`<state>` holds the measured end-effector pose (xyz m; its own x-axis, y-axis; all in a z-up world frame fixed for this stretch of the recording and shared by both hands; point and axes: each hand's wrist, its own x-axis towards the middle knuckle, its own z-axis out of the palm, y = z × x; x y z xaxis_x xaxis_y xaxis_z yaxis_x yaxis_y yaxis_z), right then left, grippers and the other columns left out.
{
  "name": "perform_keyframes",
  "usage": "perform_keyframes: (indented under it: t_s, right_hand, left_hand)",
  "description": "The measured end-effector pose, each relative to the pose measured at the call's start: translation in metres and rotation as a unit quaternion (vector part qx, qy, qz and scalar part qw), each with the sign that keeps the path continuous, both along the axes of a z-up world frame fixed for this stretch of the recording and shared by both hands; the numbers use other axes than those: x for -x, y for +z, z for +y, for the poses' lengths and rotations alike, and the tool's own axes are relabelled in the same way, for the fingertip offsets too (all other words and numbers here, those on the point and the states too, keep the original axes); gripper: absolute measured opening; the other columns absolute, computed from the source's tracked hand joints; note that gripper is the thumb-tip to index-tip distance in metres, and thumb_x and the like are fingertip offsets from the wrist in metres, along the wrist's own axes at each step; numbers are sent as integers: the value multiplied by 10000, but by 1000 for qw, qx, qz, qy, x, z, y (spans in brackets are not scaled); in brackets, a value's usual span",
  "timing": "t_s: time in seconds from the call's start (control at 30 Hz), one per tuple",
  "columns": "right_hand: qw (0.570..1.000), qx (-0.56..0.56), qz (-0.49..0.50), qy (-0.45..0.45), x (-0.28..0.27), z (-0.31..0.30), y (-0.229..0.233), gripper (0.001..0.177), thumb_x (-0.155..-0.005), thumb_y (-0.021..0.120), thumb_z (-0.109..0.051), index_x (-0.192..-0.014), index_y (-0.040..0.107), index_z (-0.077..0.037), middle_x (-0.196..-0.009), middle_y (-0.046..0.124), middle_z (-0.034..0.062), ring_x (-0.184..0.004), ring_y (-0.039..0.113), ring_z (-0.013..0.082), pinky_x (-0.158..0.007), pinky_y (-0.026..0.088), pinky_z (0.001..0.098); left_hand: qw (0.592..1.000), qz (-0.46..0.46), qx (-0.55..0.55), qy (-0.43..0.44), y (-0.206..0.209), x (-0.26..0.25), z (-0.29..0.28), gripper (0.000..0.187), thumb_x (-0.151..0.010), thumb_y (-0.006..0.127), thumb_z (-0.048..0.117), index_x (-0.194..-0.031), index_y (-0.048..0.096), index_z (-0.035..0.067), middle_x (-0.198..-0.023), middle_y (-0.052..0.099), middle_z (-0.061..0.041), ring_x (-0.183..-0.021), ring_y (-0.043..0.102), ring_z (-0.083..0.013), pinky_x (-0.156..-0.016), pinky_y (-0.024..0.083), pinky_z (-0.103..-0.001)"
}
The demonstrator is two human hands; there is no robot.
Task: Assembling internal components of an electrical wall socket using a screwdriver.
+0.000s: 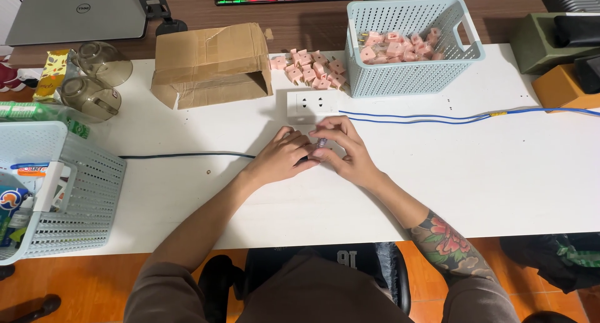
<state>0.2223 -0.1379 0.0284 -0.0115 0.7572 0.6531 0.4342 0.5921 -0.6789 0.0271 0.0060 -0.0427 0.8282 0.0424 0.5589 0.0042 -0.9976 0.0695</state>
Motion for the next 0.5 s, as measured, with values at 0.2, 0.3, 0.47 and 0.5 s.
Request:
perform_keyframes:
  t_s: [0.2,0.3,0.47,0.5]
  right_hand:
    - [1000,4,24,-5,-1,2,-1,342,-1153,616,-43,-1476,703,24,-1128,728,182,-1048,754,321,-1011,615,518]
    - [1000,-13,-4,-7,0,-1,3,335,-1145,663,-79,-1468,719,-9,-1292,753,186,-1206,753,364,-1073,596,548]
    - [1000,-19,1,-12,-6,4,-13,350,-1141,653,-52,-1479,710,23,-1170,730,170,-1091,752,309,-1026,616,499]
    - [1000,-19,1,-12,-2,3,-4,350,-1141,653,-52,-1479,710,23,-1170,730,170,-1091,752,309,-1026,616,499]
  left_hand:
    - [1000,1,6,3,-12,-2,7,342,-1104,760,473,-1138,761,133,-1028,676,-34,-1068,695,-214,-1102,501,-470]
    - [1000,-3,4,-3,-5,0,3,337,-1100,765,470,-1150,765,137,-1023,672,-36,-1069,696,-216,-1108,497,-475]
    - [1000,8,17,-3,-10,-1,5,333,-1117,751,463,-1085,750,132,-1031,677,-41,-1093,694,-222,-1106,493,-479]
    - [1000,8,17,-3,-9,0,5,333,-1117,751,463,-1085,750,132,-1031,677,-41,-1093,694,-222,-1106,493,-479]
